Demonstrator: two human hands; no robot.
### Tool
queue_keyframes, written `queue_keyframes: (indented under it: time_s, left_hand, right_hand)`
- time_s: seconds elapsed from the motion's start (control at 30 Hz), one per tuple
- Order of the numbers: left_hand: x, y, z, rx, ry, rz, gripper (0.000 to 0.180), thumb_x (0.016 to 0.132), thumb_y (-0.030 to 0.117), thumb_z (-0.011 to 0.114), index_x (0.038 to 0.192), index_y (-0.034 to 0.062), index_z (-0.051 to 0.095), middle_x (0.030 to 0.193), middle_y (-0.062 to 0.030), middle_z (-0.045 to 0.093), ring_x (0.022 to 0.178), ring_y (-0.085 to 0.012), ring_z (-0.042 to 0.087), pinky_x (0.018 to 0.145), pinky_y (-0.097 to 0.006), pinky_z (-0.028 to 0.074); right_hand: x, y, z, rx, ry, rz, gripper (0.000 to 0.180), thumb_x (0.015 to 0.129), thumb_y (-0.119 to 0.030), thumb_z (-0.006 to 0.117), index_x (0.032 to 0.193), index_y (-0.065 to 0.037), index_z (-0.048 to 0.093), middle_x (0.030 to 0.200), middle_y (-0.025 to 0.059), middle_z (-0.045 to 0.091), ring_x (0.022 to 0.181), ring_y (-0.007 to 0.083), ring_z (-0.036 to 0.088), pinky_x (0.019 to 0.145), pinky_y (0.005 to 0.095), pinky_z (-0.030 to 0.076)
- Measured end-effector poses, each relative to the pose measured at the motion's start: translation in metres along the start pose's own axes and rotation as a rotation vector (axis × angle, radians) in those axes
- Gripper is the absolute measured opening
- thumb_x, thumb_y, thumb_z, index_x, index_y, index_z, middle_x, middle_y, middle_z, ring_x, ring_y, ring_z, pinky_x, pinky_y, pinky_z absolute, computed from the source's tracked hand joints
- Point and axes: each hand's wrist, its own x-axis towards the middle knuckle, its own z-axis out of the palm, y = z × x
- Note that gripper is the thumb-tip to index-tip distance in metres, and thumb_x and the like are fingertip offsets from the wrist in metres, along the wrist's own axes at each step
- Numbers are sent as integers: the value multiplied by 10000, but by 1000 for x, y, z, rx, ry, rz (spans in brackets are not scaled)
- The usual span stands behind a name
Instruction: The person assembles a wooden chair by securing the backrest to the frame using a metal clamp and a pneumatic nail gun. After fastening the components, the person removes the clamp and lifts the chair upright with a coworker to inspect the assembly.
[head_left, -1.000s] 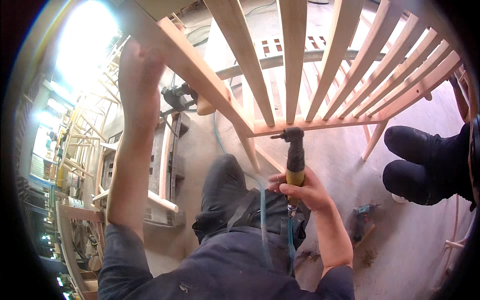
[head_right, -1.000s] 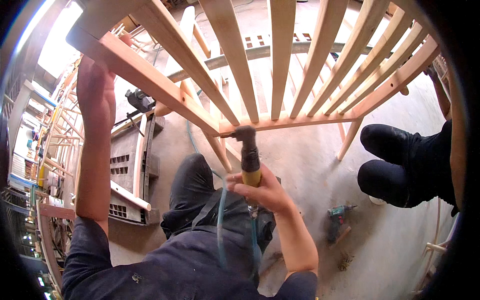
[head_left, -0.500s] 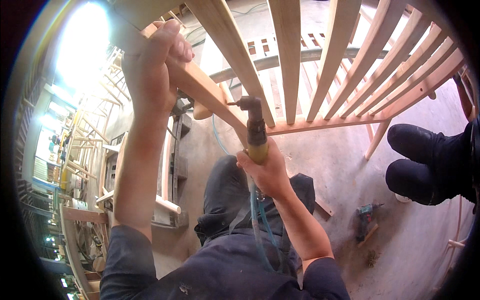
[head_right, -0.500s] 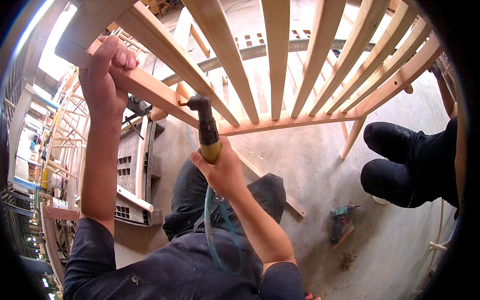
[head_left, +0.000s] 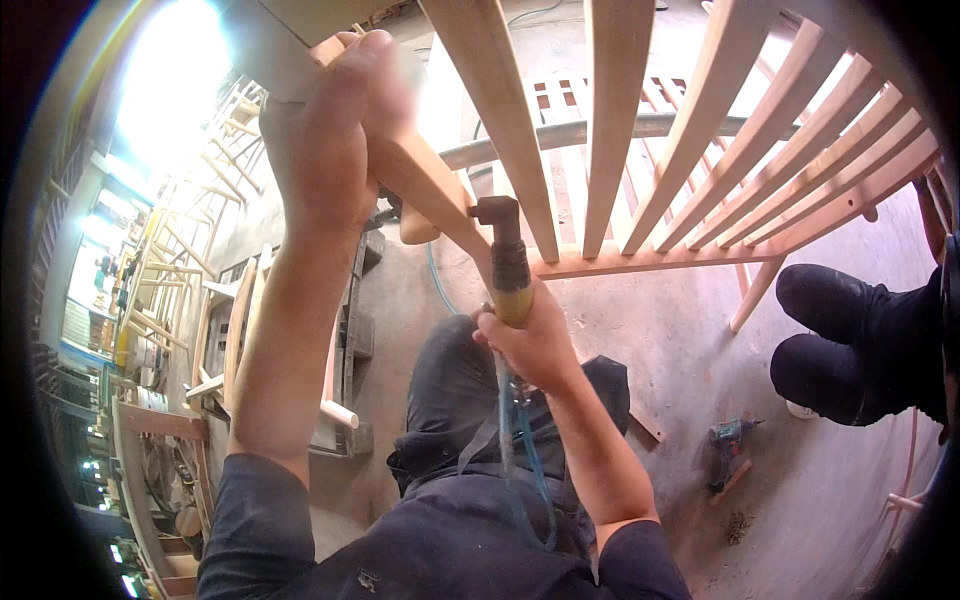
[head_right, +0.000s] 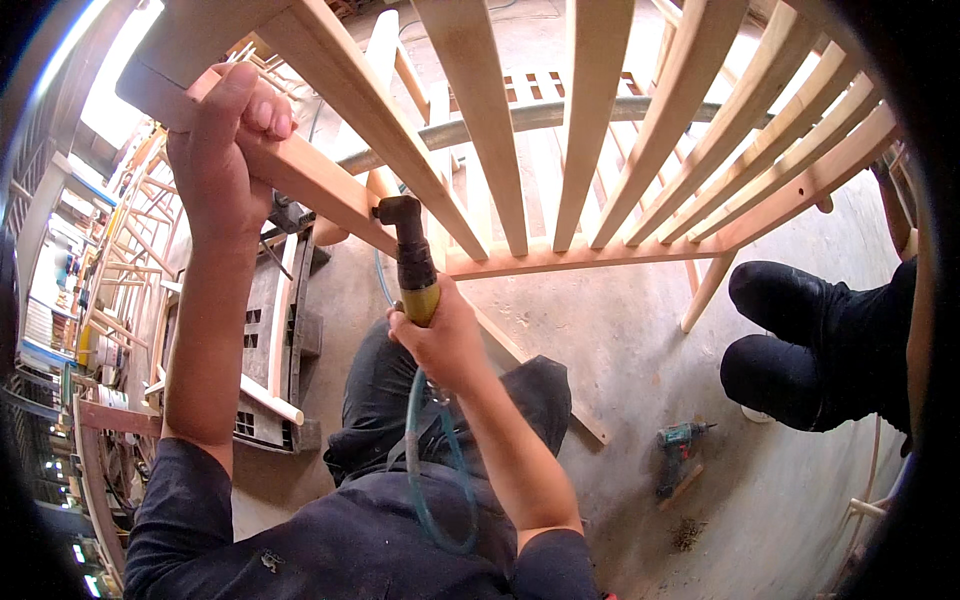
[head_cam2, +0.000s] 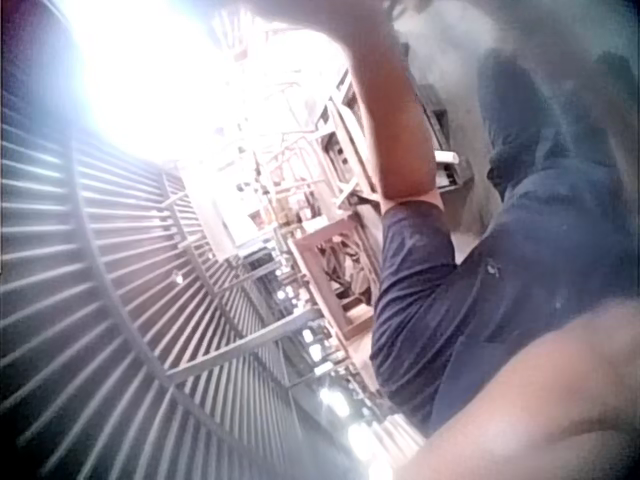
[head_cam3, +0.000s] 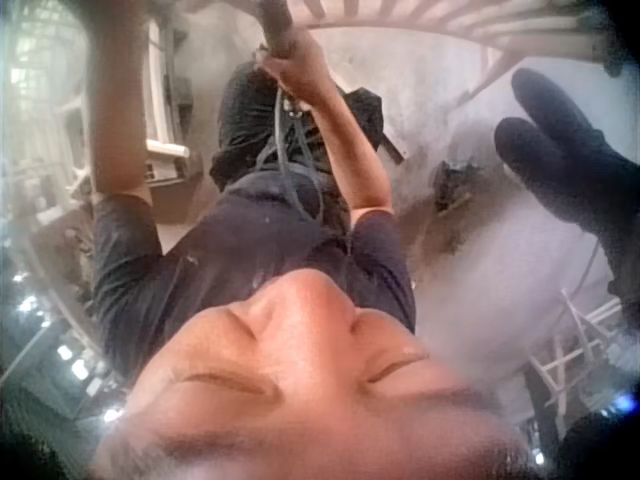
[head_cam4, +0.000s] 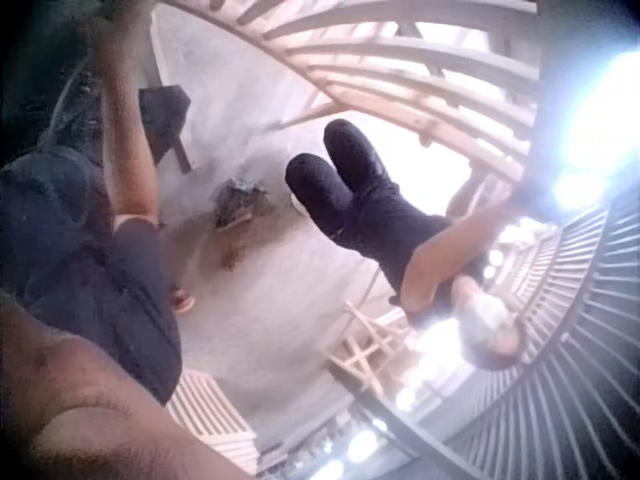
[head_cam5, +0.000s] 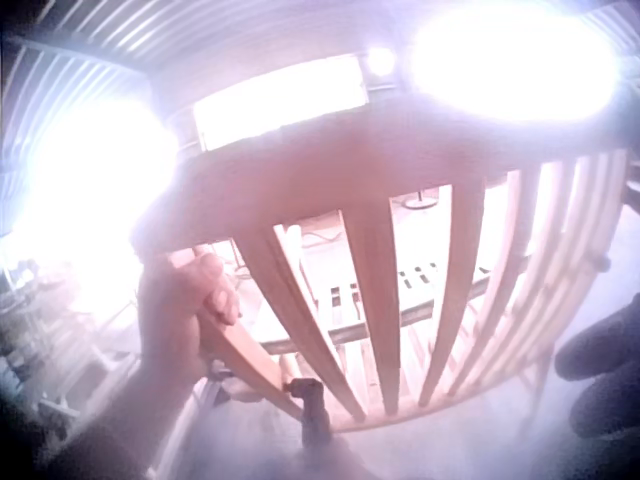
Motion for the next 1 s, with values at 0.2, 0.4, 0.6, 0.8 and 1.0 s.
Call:
queue_keyframes:
  time_s: [0.2, 0.4, 0.6, 0.8, 1.0]
  left_hand:
    - [3, -1, -5, -6, -92, 4, 285, 931, 249, 695, 764, 95, 523, 680, -11, 483, 641, -140, 512, 680, -323, 461]
    - [17, -14, -24, -176, -444, 60, 295, 994, 355, 624, 907, 82, 553, 700, 5, 484, 654, -135, 501, 717, -331, 444]
    - [19, -16, -26, -261, -551, 1, 402, 1004, 454, 556, 1045, 54, 563, 698, 1, 490, 648, -134, 496, 706, -323, 431]
    - [26, -23, -29, -326, -612, -2, 404, 1015, 464, 527, 1001, 62, 565, 695, -6, 502, 640, -134, 497, 683, -319, 428]
    - [25, -22, -30, -281, -595, 36, 394, 1034, 453, 501, 971, 70, 571, 686, -4, 500, 628, -133, 495, 668, -315, 427]
  right_hand:
    - [5, -26, -25, -74, -125, 79, 471, 847, -39, 692, 1269, 7, 490, 954, 99, 687, 782, 184, 725, 675, 296, 588]
    - [4, -21, -24, -45, -155, 51, 496, 840, -12, 709, 1283, 15, 486, 957, 99, 650, 843, 198, 719, 709, 307, 601]
    - [4, -28, -23, -375, -64, 33, 494, 848, 3, 735, 1273, 28, 485, 982, 95, 636, 826, 191, 706, 720, 315, 613]
    - [7, -27, -26, -95, -159, 97, 453, 858, -14, 741, 1240, 13, 498, 924, 73, 633, 793, 160, 696, 680, 301, 590]
    - [8, -22, -24, -203, -126, 7, 427, 869, -59, 772, 1206, 8, 519, 871, 55, 645, 781, 153, 696, 692, 298, 578]
